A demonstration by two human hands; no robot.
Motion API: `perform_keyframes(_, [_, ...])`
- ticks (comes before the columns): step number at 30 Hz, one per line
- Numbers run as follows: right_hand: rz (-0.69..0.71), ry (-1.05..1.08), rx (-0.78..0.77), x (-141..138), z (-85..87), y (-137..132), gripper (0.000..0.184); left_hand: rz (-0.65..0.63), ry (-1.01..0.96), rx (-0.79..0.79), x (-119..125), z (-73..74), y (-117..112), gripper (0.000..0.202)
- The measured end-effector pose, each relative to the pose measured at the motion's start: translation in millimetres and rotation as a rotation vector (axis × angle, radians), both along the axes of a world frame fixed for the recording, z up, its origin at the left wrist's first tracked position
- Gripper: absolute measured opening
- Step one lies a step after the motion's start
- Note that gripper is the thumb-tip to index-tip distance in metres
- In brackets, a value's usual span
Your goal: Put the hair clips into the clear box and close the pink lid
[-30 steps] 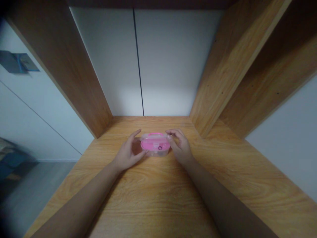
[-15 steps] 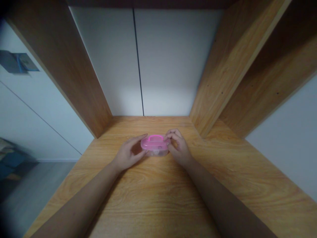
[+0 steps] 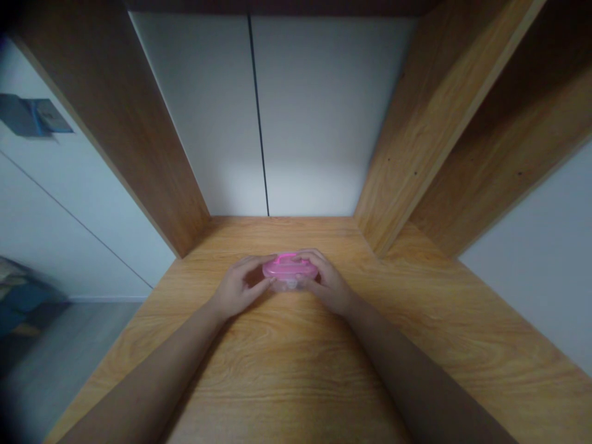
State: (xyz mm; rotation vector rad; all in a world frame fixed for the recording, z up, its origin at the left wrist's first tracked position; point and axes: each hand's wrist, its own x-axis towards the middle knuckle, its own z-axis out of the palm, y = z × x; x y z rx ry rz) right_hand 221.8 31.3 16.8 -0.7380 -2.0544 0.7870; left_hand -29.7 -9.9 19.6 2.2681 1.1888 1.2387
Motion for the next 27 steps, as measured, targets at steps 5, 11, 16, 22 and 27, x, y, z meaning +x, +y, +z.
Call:
perform_keyframes(5, [-0.037, -0.033, 0.046, -2.2, -2.1, 0.2, 0.047, 0.013, -0.015, 0.010, 1.6, -0.9, 0.8, 0.038])
perform_keyframes(11, [-0.033, -0.047, 0.042, -2.1, -1.8, -0.8, 0.054, 0.018, -0.026, 0.010, 2.9, -0.9, 0.3, 0.036])
perform_keyframes(16, [-0.034, -0.050, 0.018, -2.2, -2.2, -0.9, 0.057, 0.000, -0.045, 0.002, 4.3, -3.6, 1.4, 0.046])
perform_keyframes(22, [-0.014, -0.070, 0.068, -0.9, -3.9, 2.7, 0.053, -0.025, -0.042, -0.011, 2.6, -7.1, 3.2, 0.043])
perform_keyframes(27, [0.006, -0.100, 0.070, -0.5, -4.5, 4.0, 0.052, -0.040, -0.054, -0.016, 1.5, -8.9, 4.1, 0.039])
